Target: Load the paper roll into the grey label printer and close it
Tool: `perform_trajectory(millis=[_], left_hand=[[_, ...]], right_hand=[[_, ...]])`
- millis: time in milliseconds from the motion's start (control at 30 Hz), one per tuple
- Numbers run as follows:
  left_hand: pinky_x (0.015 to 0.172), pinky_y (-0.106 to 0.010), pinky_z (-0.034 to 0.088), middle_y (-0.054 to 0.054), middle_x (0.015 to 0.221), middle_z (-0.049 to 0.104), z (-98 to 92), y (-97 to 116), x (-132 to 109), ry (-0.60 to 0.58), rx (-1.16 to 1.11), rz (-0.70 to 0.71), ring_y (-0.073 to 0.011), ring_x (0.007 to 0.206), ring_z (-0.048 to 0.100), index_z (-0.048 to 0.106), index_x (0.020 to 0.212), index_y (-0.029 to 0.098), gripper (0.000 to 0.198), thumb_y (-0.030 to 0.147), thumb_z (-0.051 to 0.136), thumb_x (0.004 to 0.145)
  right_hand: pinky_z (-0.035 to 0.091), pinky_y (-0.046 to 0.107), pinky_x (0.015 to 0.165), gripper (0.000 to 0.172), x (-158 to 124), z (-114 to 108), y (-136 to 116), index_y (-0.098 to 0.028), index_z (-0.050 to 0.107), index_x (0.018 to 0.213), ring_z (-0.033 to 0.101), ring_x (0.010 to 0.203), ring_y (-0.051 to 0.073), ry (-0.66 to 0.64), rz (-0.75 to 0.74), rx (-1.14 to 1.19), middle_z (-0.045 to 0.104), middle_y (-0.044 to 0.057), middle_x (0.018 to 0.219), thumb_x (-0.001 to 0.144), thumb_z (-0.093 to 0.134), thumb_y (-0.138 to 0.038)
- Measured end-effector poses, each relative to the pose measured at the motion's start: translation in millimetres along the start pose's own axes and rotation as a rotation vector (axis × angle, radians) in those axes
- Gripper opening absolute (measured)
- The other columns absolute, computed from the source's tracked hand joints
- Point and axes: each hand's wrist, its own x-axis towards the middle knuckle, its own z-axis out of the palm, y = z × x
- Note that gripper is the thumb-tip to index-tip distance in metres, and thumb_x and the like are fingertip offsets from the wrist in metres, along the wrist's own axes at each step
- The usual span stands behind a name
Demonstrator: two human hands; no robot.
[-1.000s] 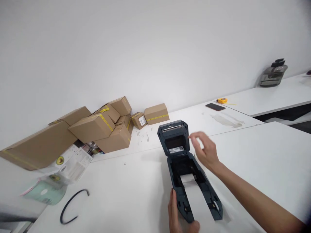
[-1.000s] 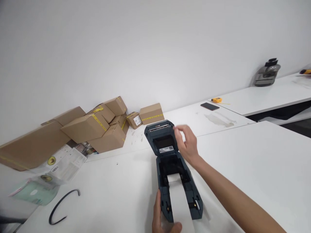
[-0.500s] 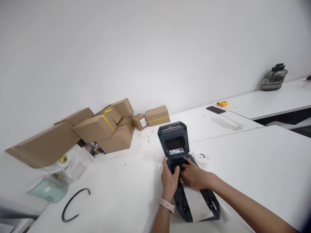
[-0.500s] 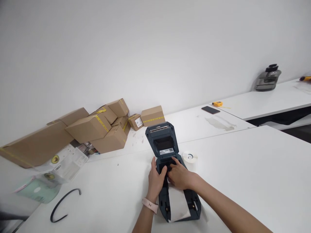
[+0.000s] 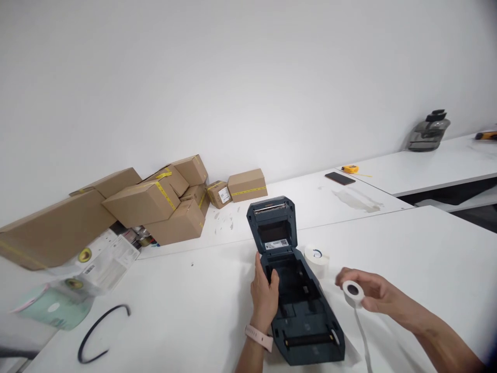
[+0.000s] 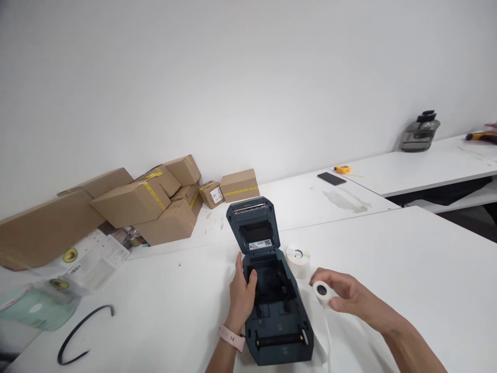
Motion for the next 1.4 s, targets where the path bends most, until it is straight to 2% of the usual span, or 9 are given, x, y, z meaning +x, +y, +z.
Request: perform_trajectory(millis=[100, 200, 333, 500, 767, 1000, 1133, 1233, 1400], left_hand=[[0.115, -0.042, 0.036, -0.012, 0.163, 0.033, 1.2, -3, 2, -0.010, 0.013, -0.001, -0.0300, 0.146, 0.038, 0.018, 0.158, 0.019, 0.069, 0.042, 0.041, 0.097], [0.118, -0.043, 0.032, -0.012, 0.165, 0.028, 2.6, -6, 3, -0.006, 0.009, 0.014, -0.0295, 0.149, 0.032, 0.018, 0.158, 0.018, 0.068, 0.043, 0.039, 0.098], [0.117, -0.043, 0.034, -0.010, 0.163, 0.032, 3.1, -7, 2, -0.004, -0.011, 0.009, -0.0297, 0.147, 0.036, 0.022, 0.157, 0.021, 0.067, 0.046, 0.041, 0.097], [0.118, -0.045, 0.033, -0.010, 0.163, 0.033, 3.4, -7, 2, 0.000, -0.018, 0.009, -0.0290, 0.148, 0.035, 0.023, 0.157, 0.021, 0.067, 0.048, 0.040, 0.098], [0.118, -0.047, 0.033, -0.011, 0.163, 0.034, 5.3, -11, 5, 0.017, -0.018, 0.014, -0.0295, 0.148, 0.035, 0.024, 0.156, 0.021, 0.066, 0.048, 0.042, 0.098], [0.118, -0.046, 0.034, -0.007, 0.165, 0.030, 4.8, -13, 4, 0.003, -0.020, 0.038, -0.0278, 0.149, 0.033, 0.021, 0.157, 0.027, 0.063, 0.047, 0.037, 0.100], [0.118, -0.045, 0.032, -0.006, 0.164, 0.030, 2.3, -16, 8, -0.011, -0.038, 0.034, -0.0260, 0.150, 0.031, 0.021, 0.157, 0.027, 0.061, 0.045, 0.035, 0.100], [0.115, -0.043, 0.037, -0.006, 0.161, 0.037, -4.4, -20, 12, -0.058, -0.072, -0.006, -0.0275, 0.146, 0.038, 0.025, 0.156, 0.030, 0.063, 0.046, 0.042, 0.098], [0.099, -0.038, 0.048, -0.009, 0.152, 0.050, -15.4, -26, 18, -0.122, -0.141, 0.054, -0.0258, 0.120, 0.061, 0.045, 0.147, 0.032, 0.056, 0.049, 0.049, 0.094]], right_hand=[[0.054, 0.040, 0.085, 0.049, -20, -4, 36, -0.025, 0.071, 0.101, 0.066, 0.095, 0.028, 0.195, 0.191, 0.021, 0.071, 0.008, 0.100, 0.075, 0.071, -0.066], [0.054, 0.039, 0.089, 0.052, -20, 0, 65, -0.024, 0.070, 0.099, 0.067, 0.103, 0.031, 0.319, 0.228, 0.000, 0.073, 0.009, 0.104, 0.072, 0.074, -0.068], [0.049, 0.045, 0.102, 0.065, -10, 7, 84, -0.029, 0.060, 0.132, 0.057, 0.129, 0.034, 0.349, 0.236, -0.040, 0.066, 0.012, 0.132, 0.080, 0.066, -0.067], [0.038, 0.047, 0.114, 0.051, -3, 10, 85, -0.027, 0.066, 0.121, 0.056, 0.130, 0.032, 0.284, 0.142, -0.055, 0.064, 0.010, 0.134, 0.087, 0.061, -0.064], [0.039, 0.052, 0.113, 0.048, -10, 1, 88, -0.029, 0.066, 0.122, 0.043, 0.142, 0.037, 0.267, 0.144, -0.026, 0.057, 0.012, 0.146, 0.085, 0.066, -0.060], [0.041, 0.053, 0.114, 0.068, 4, -23, 73, -0.036, 0.036, 0.150, 0.040, 0.145, 0.033, 0.348, 0.191, 0.068, 0.038, 0.010, 0.161, 0.090, 0.060, -0.058], [0.040, 0.051, 0.113, 0.080, 42, -42, 61, -0.035, 0.039, 0.148, 0.035, 0.146, 0.037, 0.134, 0.211, -0.124, 0.038, 0.008, 0.160, 0.079, 0.073, -0.057], [0.045, 0.045, 0.109, 0.084, 70, -41, 58, -0.029, 0.046, 0.144, 0.049, 0.134, 0.035, -0.057, 0.152, -0.157, 0.052, 0.010, 0.148, 0.070, 0.080, -0.052], [0.049, 0.047, 0.102, 0.076, 87, -32, 60, -0.023, 0.057, 0.130, 0.061, 0.116, 0.034, -0.091, 0.130, -0.150, 0.068, 0.009, 0.123, 0.063, 0.083, -0.048]])
